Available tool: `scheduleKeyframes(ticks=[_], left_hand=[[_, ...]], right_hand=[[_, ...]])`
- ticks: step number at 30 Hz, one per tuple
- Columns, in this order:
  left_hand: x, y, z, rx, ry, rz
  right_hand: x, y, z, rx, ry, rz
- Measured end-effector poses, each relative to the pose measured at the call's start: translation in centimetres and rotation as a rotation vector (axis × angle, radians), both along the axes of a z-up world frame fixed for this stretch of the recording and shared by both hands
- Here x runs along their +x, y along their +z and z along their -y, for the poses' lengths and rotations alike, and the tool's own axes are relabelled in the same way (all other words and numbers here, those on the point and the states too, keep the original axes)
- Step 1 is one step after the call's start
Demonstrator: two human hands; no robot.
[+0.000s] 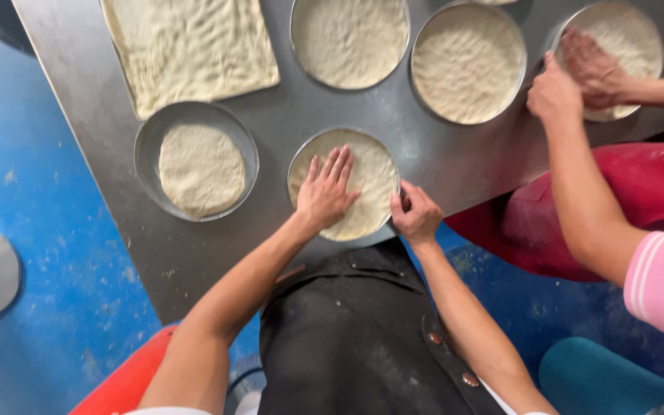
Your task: The person places dough into metal pans and flattens it by hand on a stainless steel table.
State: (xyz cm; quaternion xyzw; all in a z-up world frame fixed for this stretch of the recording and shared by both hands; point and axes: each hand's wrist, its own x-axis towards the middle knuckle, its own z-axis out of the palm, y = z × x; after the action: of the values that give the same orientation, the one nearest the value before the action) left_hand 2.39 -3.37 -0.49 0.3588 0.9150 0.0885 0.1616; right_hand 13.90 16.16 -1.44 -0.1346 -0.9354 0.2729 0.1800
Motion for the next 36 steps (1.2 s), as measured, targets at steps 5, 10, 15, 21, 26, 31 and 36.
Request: scheduleKeyframes(ticks=[5,10,15,21,26,31,36], left_hand=[[1.4,1.6,-0.2,0.135,0.041,0.013],[3.9,1.7,2.4,0.035,-0.063,-0.032],[4.4,0.2,3.5,0.054,0.031,0.170],[3.0,0.8,1.9,-0.055,0.056,0.171],[1.6,1.7,1.3,-0.007,0.091,0.188],[-0.9,2.9,4.0,0.276,0.266,0.234],[-2.0,3.8,9.9,0.568,0.539,0.090]], right_hand=[[1.2,-0.5,0.4,0.011,-0.032,0.030],[0.6,-1.0,-0.3,0.044,-0.012,-0.015],[1.2,-1.0,0.2,-0.015,-0.009,0.045],[1.4,-1.3,-0.1,0.004,-0.014,0.024],[1.2,-1.7,0.2,0.011,-0.016,-0.003],[0.9,-1.4,0.0,0.002,-0.052,0.001],[0.7,-0.7,-0.6,-0.065,-0.069,0.088]])
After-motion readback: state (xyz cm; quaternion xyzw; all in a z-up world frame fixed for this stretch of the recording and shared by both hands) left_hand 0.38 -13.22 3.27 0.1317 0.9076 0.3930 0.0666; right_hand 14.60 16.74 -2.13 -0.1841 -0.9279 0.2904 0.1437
